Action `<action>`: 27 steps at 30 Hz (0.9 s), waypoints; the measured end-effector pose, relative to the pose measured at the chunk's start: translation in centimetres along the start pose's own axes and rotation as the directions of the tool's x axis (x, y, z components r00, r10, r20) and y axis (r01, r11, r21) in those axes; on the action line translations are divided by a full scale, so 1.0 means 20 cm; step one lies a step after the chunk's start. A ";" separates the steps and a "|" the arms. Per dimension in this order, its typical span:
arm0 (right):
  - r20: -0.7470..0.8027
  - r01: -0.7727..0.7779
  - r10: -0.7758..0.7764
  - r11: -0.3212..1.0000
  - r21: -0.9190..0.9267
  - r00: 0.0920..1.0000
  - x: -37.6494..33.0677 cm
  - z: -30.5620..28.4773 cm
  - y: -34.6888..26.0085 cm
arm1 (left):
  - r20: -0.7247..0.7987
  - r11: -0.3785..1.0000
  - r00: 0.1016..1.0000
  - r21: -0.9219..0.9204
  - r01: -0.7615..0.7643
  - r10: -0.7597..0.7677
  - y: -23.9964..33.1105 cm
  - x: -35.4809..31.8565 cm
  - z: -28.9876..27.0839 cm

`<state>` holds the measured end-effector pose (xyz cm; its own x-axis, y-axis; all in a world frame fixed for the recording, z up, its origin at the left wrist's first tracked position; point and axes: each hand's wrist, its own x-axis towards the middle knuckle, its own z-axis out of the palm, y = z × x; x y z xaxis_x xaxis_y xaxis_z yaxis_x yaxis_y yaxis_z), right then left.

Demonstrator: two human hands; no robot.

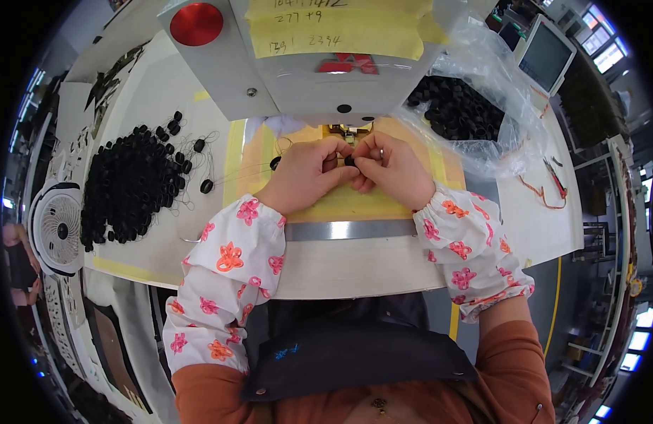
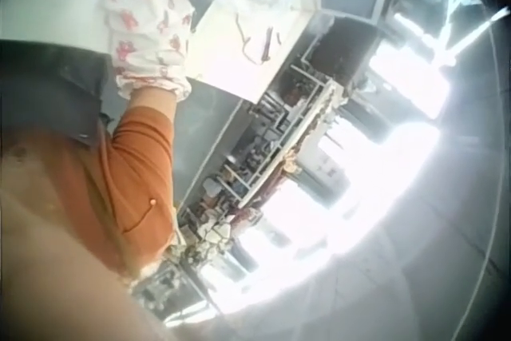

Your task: The recorder uses a specialized machine to assemble or join small leather loops and hardware components.

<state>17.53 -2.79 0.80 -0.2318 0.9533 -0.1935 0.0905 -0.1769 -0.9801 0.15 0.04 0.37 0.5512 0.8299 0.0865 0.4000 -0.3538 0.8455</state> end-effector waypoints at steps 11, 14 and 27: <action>-0.171 0.319 -0.404 0.869 -0.378 0.899 -0.02 0.05 0.05 | -0.125 0.999 0.991 0.014 -0.036 0.038 -0.03 0.01 -0.01; -0.157 0.328 -0.418 0.854 -0.404 0.895 -0.02 0.02 0.05 | -0.094 0.999 0.995 -0.039 -0.021 0.017 -0.03 0.03 -0.01; -0.170 0.307 -0.420 0.835 -0.456 0.891 -0.05 0.07 0.04 | -0.084 0.986 0.984 0.068 -0.152 0.158 -0.01 0.00 0.00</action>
<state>16.55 -4.30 0.11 -0.0799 0.9656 0.2473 0.4461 0.2565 -0.8574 0.09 0.19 0.21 0.5442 0.7967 0.2627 0.3604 -0.5048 0.7844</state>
